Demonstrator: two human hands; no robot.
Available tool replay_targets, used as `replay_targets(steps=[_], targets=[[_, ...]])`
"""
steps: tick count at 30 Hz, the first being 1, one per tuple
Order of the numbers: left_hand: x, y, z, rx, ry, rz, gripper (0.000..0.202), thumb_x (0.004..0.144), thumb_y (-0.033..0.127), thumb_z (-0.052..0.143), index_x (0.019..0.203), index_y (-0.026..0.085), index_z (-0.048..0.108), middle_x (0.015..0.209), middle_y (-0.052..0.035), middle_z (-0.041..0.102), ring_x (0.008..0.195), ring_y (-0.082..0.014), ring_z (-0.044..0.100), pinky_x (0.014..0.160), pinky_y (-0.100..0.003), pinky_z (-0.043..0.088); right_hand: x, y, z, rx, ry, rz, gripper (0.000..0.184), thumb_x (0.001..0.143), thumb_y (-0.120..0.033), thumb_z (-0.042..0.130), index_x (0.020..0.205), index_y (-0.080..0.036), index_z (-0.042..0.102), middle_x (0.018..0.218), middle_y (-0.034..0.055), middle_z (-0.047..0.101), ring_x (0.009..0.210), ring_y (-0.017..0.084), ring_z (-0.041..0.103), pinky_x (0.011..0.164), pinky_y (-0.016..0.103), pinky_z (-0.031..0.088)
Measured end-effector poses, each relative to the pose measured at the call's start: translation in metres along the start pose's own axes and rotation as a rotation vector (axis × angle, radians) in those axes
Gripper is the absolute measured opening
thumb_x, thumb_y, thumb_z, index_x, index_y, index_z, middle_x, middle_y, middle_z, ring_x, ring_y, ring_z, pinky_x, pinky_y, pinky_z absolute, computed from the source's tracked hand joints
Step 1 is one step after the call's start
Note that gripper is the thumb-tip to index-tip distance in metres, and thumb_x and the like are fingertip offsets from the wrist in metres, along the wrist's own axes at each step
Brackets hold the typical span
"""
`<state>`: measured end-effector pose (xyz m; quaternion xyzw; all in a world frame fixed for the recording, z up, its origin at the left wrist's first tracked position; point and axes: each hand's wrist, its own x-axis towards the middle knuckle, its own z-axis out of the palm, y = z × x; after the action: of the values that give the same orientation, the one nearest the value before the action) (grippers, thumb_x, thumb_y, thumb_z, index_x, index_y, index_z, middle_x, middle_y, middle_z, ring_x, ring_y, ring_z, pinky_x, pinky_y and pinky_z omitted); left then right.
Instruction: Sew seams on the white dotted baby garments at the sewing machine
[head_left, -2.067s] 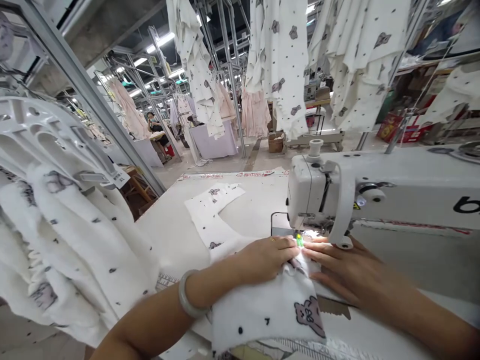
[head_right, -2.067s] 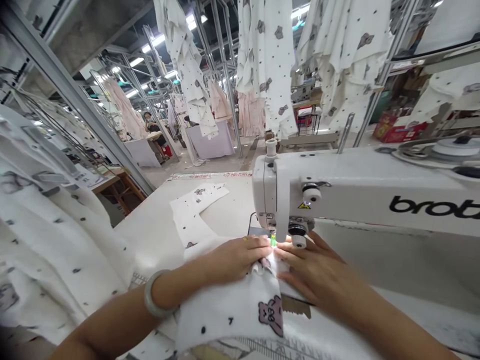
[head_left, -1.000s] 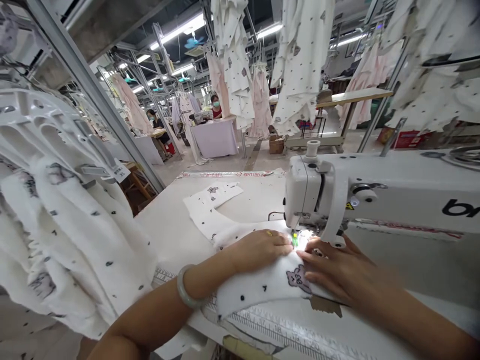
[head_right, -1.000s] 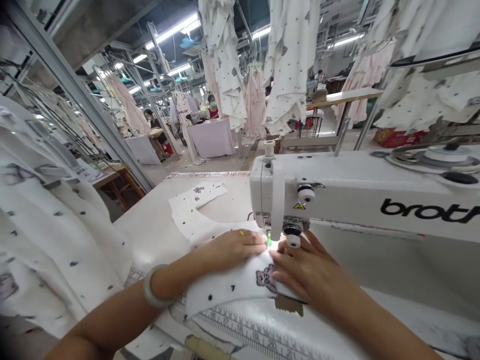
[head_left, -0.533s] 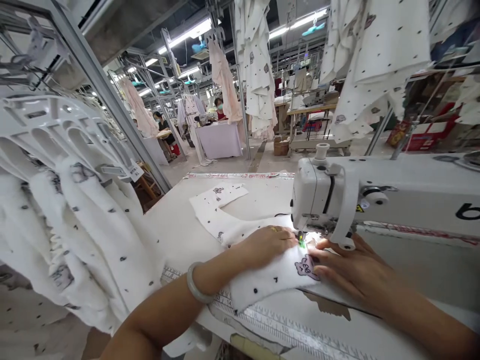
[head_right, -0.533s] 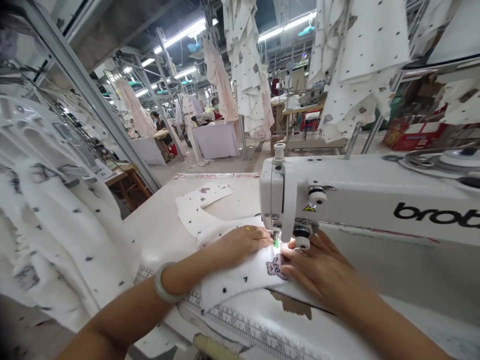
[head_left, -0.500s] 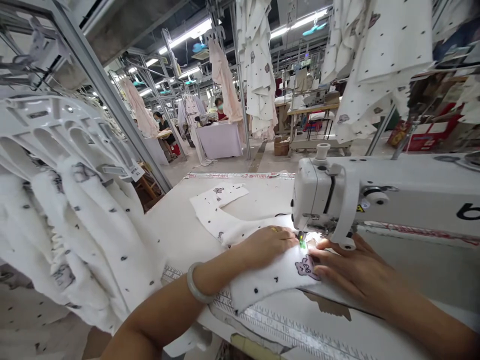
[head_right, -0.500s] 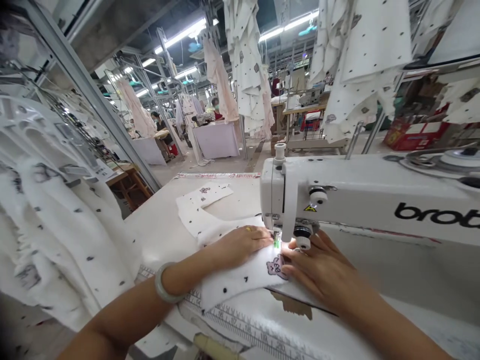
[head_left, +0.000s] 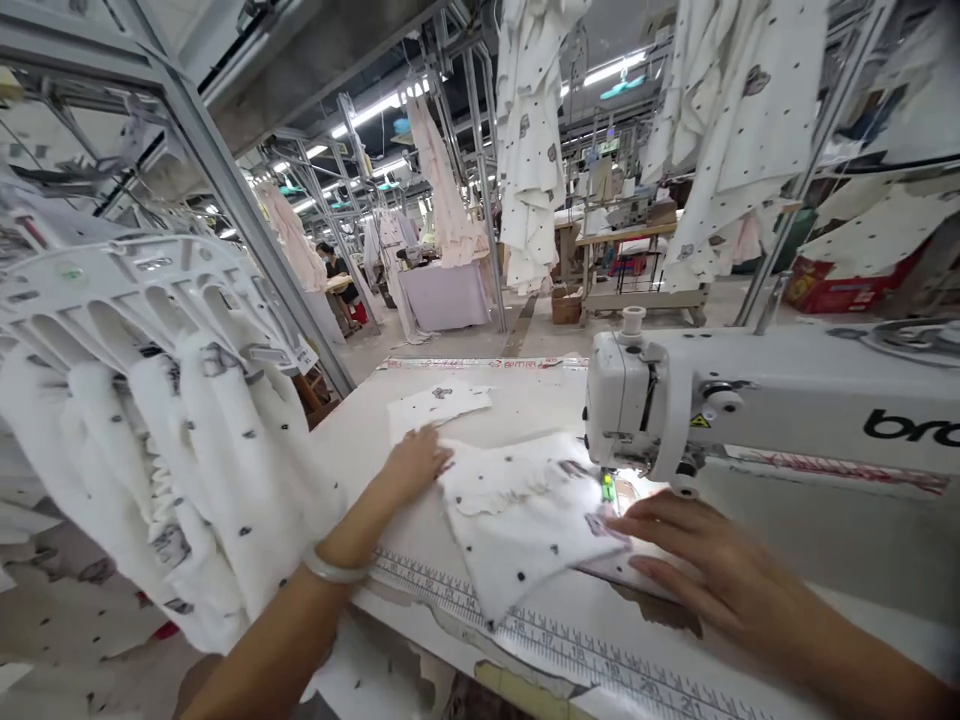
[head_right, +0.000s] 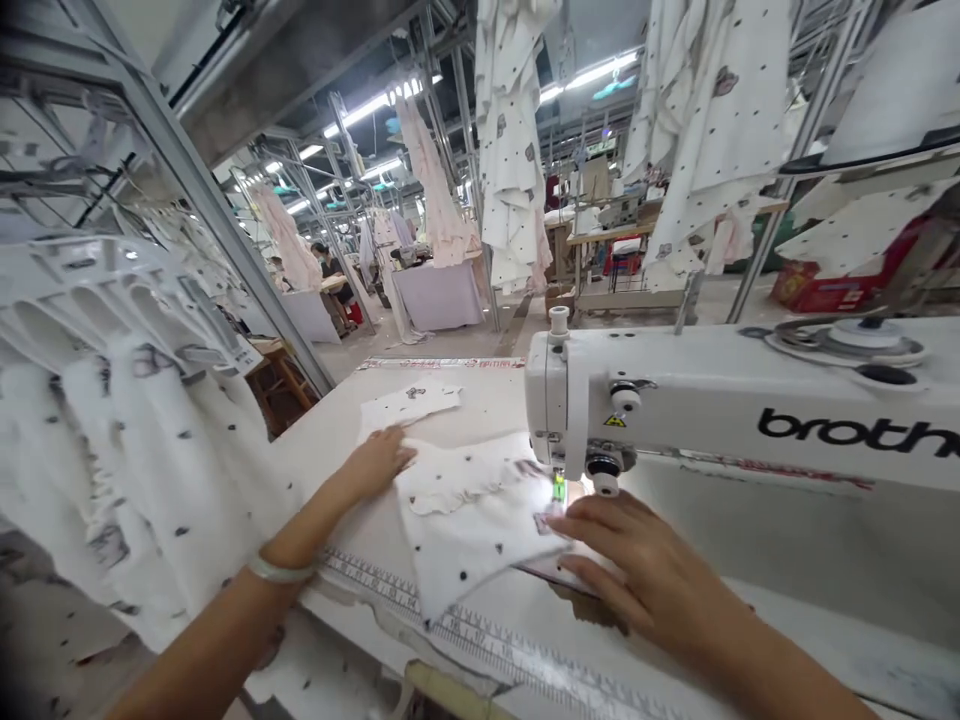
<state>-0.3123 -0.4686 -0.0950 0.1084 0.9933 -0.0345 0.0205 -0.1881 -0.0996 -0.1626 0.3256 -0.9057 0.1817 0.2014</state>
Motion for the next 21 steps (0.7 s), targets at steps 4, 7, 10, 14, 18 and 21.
replay_targets(steps=[4, 7, 10, 14, 18, 21], targets=[[-0.063, -0.019, -0.001, 0.038, -0.117, -0.183, 0.036, 0.104, 0.021, 0.038, 0.107, 0.007, 0.070, 0.113, -0.0274, 0.071, 0.106, -0.0358, 0.070, 0.091, -0.048, 0.053, 0.006, -0.034, -0.007, 0.134, -0.132, -0.101, 0.054, 0.102, -0.048, 0.062, 0.153, -0.035, 0.056, 0.143, 0.0101, 0.066, 0.129, 0.030, 0.065, 0.098, 0.038, 0.063], [-0.119, 0.000, -0.001, -0.018, -0.284, -0.099, 0.037, 0.104, 0.031, 0.045, 0.088, 0.014, 0.073, 0.092, -0.0166, 0.075, 0.086, -0.0296, 0.073, 0.076, -0.037, 0.053, 0.009, -0.041, -0.002, 0.101, -0.200, -0.145, 0.072, 0.100, -0.054, 0.064, 0.164, -0.036, 0.037, 0.159, 0.0110, 0.051, 0.141, 0.036, 0.055, 0.105, 0.050, 0.059], [-0.152, 0.028, -0.004, -0.253, -0.519, 0.375, 0.030, 0.099, 0.045, 0.060, 0.095, 0.019, 0.073, 0.097, -0.0097, 0.076, 0.083, -0.0245, 0.072, 0.068, -0.029, 0.049, 0.010, -0.033, 0.005, 0.090, -0.273, -0.127, 0.076, 0.101, -0.056, 0.062, 0.167, -0.036, 0.029, 0.165, 0.0111, 0.042, 0.146, 0.040, 0.047, 0.113, 0.066, 0.047], [-0.138, 0.059, -0.009, -0.390, -0.386, 0.663, 0.027, 0.099, 0.044, 0.065, 0.088, 0.020, 0.070, 0.089, -0.0042, 0.075, 0.079, -0.0186, 0.069, 0.070, -0.025, 0.048, 0.010, -0.023, 0.005, 0.110, -0.351, -0.139, 0.063, 0.102, -0.053, 0.060, 0.161, -0.032, 0.046, 0.154, 0.0121, 0.057, 0.142, 0.038, 0.053, 0.119, 0.067, 0.040], [-0.080, 0.072, -0.001, -0.326, 0.014, 0.622, 0.028, 0.104, 0.039, 0.057, 0.118, 0.019, 0.069, 0.125, -0.0130, 0.072, 0.119, -0.0286, 0.066, 0.102, -0.040, 0.052, 0.015, -0.024, -0.004, 0.102, -0.292, -0.186, 0.044, 0.102, -0.050, 0.062, 0.141, -0.031, 0.067, 0.135, 0.0100, 0.071, 0.129, 0.034, 0.065, 0.116, 0.060, 0.049], [-0.045, 0.075, 0.016, -0.324, -0.033, 0.717, 0.063, 0.104, 0.052, 0.054, 0.155, 0.017, 0.046, 0.165, -0.0176, 0.043, 0.156, -0.0350, 0.035, 0.126, -0.054, 0.033, 0.021, -0.022, -0.010, 0.103, -0.202, -0.219, 0.031, 0.103, -0.046, 0.062, 0.128, -0.031, 0.073, 0.119, 0.0064, 0.077, 0.113, 0.028, 0.072, 0.109, 0.051, 0.055]])
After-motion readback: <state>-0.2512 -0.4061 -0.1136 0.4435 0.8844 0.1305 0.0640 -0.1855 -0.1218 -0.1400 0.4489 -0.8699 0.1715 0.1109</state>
